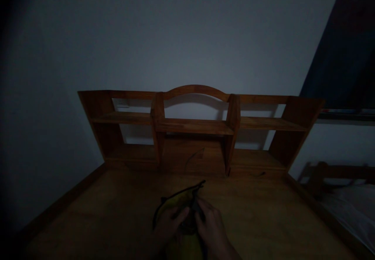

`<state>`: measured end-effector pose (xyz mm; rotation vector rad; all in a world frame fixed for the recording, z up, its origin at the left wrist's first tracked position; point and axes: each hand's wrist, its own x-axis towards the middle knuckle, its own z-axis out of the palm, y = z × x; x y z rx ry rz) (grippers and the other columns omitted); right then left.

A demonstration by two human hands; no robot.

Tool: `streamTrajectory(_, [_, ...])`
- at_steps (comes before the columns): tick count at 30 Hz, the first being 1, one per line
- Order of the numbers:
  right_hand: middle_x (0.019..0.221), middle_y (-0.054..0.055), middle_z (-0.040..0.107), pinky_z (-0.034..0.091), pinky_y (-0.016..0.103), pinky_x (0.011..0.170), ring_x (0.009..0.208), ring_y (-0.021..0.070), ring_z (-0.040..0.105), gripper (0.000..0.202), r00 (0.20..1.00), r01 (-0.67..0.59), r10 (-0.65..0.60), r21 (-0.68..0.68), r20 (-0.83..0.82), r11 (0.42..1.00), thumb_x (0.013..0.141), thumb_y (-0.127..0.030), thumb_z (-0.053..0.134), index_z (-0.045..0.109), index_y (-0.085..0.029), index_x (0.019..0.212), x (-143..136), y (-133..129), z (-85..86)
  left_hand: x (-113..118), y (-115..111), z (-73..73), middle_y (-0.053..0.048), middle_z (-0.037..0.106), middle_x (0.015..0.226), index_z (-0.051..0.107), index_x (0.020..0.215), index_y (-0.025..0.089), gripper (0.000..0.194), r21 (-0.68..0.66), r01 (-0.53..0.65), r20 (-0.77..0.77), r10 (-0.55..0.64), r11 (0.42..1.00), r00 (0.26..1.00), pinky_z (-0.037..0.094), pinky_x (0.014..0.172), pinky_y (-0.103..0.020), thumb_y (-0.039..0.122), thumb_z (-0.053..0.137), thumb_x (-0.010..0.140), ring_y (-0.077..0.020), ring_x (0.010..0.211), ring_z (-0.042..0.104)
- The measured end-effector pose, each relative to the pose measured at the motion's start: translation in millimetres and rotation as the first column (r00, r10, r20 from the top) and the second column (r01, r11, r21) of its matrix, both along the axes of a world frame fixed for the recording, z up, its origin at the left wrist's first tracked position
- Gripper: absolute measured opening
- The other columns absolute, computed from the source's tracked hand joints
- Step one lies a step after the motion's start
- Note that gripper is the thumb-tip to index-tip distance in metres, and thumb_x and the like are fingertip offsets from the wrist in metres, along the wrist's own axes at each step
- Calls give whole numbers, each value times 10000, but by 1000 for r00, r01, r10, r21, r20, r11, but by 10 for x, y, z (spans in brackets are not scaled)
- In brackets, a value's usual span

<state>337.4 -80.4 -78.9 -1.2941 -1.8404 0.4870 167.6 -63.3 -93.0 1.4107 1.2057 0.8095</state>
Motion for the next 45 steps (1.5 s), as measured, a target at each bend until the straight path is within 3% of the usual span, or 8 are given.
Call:
streamTrajectory(6, [1136, 89, 666, 498, 329, 897, 1009, 222, 641, 472, 1000, -19, 19, 35, -5, 999, 781, -80, 461, 598, -202, 1216, -10, -21, 38, 38, -38, 28, -1, 602, 541, 541, 702, 170, 480, -71, -36, 84, 42, 997, 996, 415, 329, -217, 648, 529, 726, -134, 340, 562])
streamTrajectory(16, [1128, 102, 664, 494, 315, 880, 989, 207, 642, 440, 999, -26, 27, 23, -32, 999, 805, -70, 418, 609, -185, 1185, -42, 5, 32, 38, 6, -95, -2, 626, 552, 577, 774, 154, 496, -56, 8, 188, 3, 998, 982, 411, 318, -194, 647, 522, 756, -119, 335, 567])
streamTrajectory(27, [1089, 100, 677, 495, 356, 890, 992, 228, 640, 391, 1000, -8, 8, 30, 13, 1000, 808, -105, 428, 620, -181, 1140, -16, 31, -53, 32, -22, -31, -10, 636, 544, 567, 805, 146, 505, -68, 30, 209, -15, 997, 978, 407, 307, -188, 646, 547, 741, -126, 337, 575])
streamTrajectory(34, [1232, 89, 587, 465, 365, 942, 1116, 216, 572, 539, 998, 62, -59, 69, -38, 996, 796, -156, 489, 401, -204, 1325, 5, 17, -37, 26, -38, 8, 10, 615, 510, 554, 767, 156, 518, -64, 29, 180, -17, 998, 983, 420, 324, -202, 672, 523, 734, -132, 343, 574])
streamTrajectory(38, [1212, 109, 577, 448, 379, 941, 1120, 252, 551, 417, 989, 126, -133, 107, 61, 986, 766, -172, 532, 536, -193, 1182, 40, 9, 4, 21, -50, 16, -7, 630, 529, 547, 779, 153, 532, -84, 8, 155, 5, 996, 988, 419, 332, -213, 681, 535, 718, -147, 359, 587])
streamTrajectory(42, [950, 73, 660, 478, 314, 804, 892, 222, 628, 203, 989, 93, -100, 69, 107, 993, 780, -170, 508, 620, -184, 950, 47, 2, 68, 20, -54, 22, -12, 638, 566, 559, 790, 145, 540, -69, 21, 164, -10, 997, 986, 417, 335, -211, 679, 533, 720, -141, 361, 588])
streamTrajectory(45, [875, 59, 661, 462, 280, 737, 824, 206, 629, 146, 992, 70, -74, 39, 107, 997, 800, -173, 492, 617, -182, 876, 41, -6, 134, 24, -38, -13, -8, 636, 571, 552, 774, 143, 548, -63, 9, 155, 0, 998, 988, 397, 318, -197, 687, 532, 714, -128, 344, 574])
